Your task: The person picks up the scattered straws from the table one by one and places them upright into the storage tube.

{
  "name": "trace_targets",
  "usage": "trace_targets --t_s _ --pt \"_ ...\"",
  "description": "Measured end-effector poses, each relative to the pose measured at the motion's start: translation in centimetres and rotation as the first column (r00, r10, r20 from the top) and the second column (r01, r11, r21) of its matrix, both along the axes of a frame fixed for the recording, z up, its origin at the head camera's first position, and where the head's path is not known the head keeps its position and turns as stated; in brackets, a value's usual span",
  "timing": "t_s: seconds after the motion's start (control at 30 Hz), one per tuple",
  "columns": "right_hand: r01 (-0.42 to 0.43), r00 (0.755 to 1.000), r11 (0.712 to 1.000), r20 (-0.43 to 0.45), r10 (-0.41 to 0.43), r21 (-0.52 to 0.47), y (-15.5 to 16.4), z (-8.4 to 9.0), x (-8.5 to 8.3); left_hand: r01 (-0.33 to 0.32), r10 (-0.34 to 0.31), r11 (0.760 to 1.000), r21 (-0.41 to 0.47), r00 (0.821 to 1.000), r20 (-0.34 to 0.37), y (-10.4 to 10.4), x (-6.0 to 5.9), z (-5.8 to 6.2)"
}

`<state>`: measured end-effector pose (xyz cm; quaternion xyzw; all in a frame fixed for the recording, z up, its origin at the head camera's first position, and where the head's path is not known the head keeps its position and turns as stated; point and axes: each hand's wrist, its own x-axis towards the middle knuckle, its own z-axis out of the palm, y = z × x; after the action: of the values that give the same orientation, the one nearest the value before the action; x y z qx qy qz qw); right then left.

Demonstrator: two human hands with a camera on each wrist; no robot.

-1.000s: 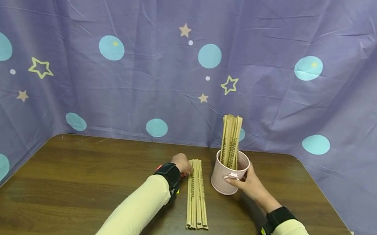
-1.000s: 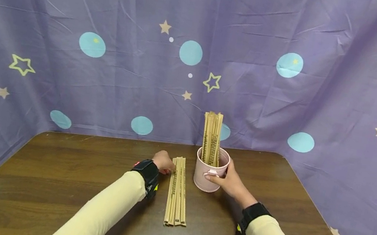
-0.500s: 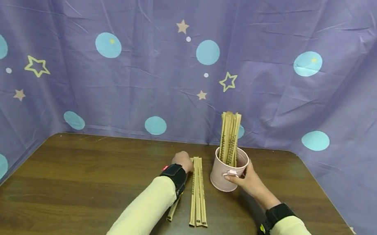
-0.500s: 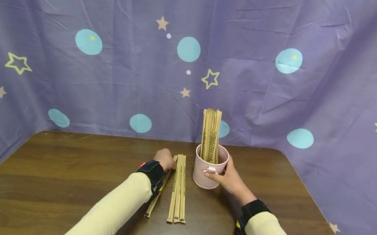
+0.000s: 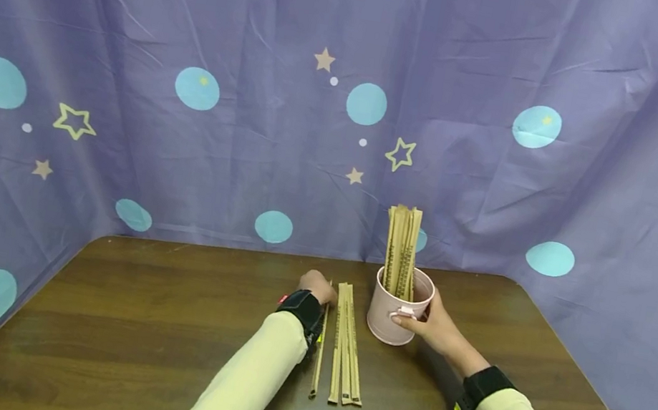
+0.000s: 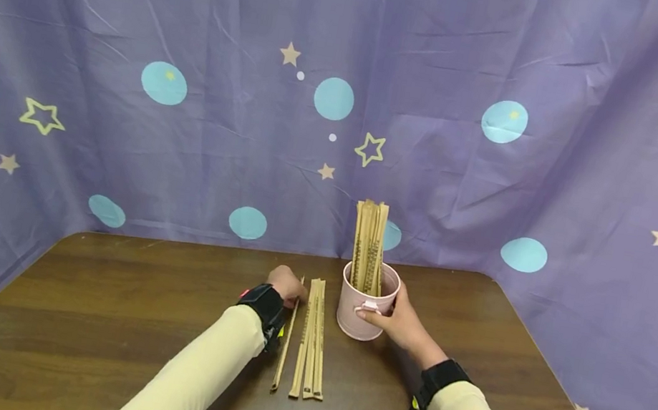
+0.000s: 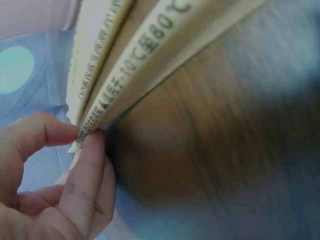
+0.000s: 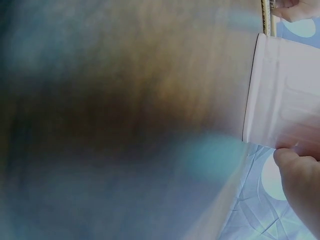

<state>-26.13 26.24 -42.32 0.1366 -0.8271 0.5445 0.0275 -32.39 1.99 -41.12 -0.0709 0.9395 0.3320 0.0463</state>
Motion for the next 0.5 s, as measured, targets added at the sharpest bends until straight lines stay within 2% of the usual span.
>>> trace_targets --t_s 0.17,0.3,0.5 --pt "0.0 1.0 1.0 0.02 0.0 -0.005 -0.2 0.0 0.2 -0.051 0.044 0.981 0.189 0.998 0.038 -0.1 0.2 0.4" --pt "-0.002 1.0 1.0 0.015 0.003 -0.009 -0.2 0.2 0.3 -0.078 0.069 0.965 0.249 0.997 0.045 -0.2 -0.2 1.0" --pt "-0.008 1.0 1.0 0.007 0.008 -0.01 -0.2 0.4 0.4 -0.112 0.102 0.927 0.358 0.994 0.049 -0.9 -0.9 2.8"
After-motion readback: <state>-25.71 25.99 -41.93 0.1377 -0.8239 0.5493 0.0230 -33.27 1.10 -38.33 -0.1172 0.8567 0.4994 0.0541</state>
